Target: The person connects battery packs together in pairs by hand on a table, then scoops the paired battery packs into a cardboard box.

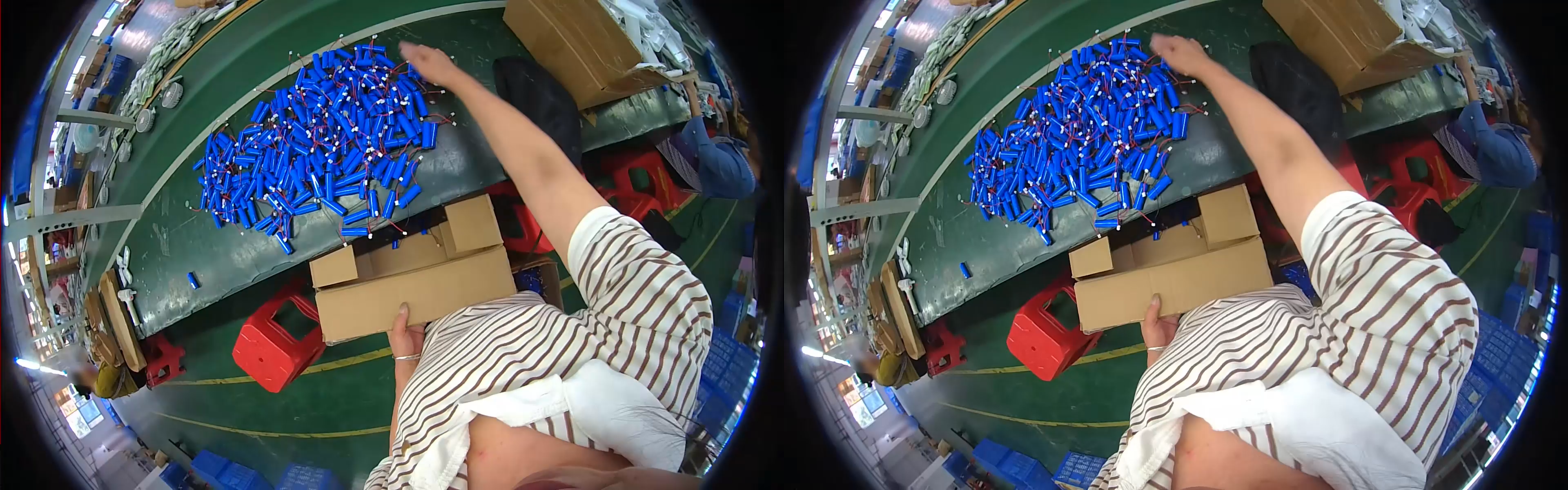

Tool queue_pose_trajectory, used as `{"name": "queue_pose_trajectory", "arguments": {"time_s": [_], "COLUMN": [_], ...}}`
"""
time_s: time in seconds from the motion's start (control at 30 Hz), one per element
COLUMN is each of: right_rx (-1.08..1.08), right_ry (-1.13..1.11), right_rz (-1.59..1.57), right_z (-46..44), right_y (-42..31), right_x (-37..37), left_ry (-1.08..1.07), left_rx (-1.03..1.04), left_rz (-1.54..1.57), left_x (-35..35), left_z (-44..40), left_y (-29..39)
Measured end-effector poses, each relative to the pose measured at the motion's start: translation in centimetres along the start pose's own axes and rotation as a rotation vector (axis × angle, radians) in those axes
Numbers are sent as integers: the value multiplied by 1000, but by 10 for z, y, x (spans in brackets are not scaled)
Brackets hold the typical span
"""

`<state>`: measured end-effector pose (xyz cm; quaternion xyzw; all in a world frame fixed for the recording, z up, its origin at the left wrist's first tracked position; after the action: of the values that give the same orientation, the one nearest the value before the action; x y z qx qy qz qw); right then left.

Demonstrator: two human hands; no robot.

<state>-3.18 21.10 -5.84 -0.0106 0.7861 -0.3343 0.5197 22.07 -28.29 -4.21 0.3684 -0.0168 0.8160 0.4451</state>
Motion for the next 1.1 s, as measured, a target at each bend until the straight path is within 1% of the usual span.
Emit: {"name": "queue_pose_trajectory", "arguments": {"time_s": [0.03,0.07,0.1,0.13,0.17,0.2,0.23,0.3,0.37,0.43,0.5,0.53,0.6,0.67,0.7,0.73,0.8,0.83,0.87,0.9,0.93,0.97,1.03,1.07,1.1], "right_rx": [-186,-93,-276,-258,-281,-253,-260,-266,-281,-337,-398,-396,-468,-555,-579,-649,-391,-402,-286,-116,8,45,-130,-239,-279], "right_ry": [27,17,113,228,267,230,262,300,307,245,195,101,-27,-203,-282,-342,-803,-359,-25,217,364,412,285,179,164], "right_rz": [98,-46,-13,-17,-25,-58,-30,-101,-98,-102,-96,-59,13,95,108,150,125,-54,-211,-173,-171,-58,222,213,151], "right_z": [20,38,65,92,115,132,144,169,191,216,243,256,273,277,280,276,232,222,201,175,148,130,125,132,145], "right_y": [-16,-34,-46,-60,-68,-81,-91,-105,-122,-139,-155,-163,-174,-185,-190,-191,-194,-165,-145,-119,-86,-65,-64,-81,-100], "right_x": [-1,8,5,5,3,-2,0,6,7,9,13,11,4,-4,-10,-24,-69,-57,-67,-69,-60,-49,-6,9,22], "left_ry": [8,15,14,-31,-24,-11,10,3,-22,-60,-94,-97,-102,-115,-93,-67,-68,-78,-89,-88,-83,-90,-74,-72,-68], "left_rx": [38,35,35,55,72,84,83,51,32,9,33,13,3,7,24,41,54,43,37,29,41,33,56,71,69], "left_rz": [26,42,71,90,91,84,71,43,23,24,35,36,22,18,9,1,13,8,2,-7,2,-4,0,-3,16], "left_x": [-1,-3,0,-4,-2,1,8,10,15,12,17,18,22,27,25,22,23,18,15,15,14,14,23,23,22], "left_z": [0,3,3,-1,-3,-6,-6,-14,-18,-31,-31,-33,-27,-29,-29,-28,-31,-32,-34,-34,-31,-29,-27,-26,-25], "left_y": [2,6,8,9,9,9,11,14,15,14,13,13,15,15,15,15,11,10,10,9,9,9,9,10,9]}}
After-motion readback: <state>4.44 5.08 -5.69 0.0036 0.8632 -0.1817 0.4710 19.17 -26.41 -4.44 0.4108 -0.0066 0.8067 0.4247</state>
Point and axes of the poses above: each hand's wrist, its own z-axis away from the middle knuckle, its own x-axis out of the palm, y = z × x, the point moved 1 cm from there along -z, towards the middle knuckle, and after that the axes turned 15 degrees about z, right-handed, at the moved point
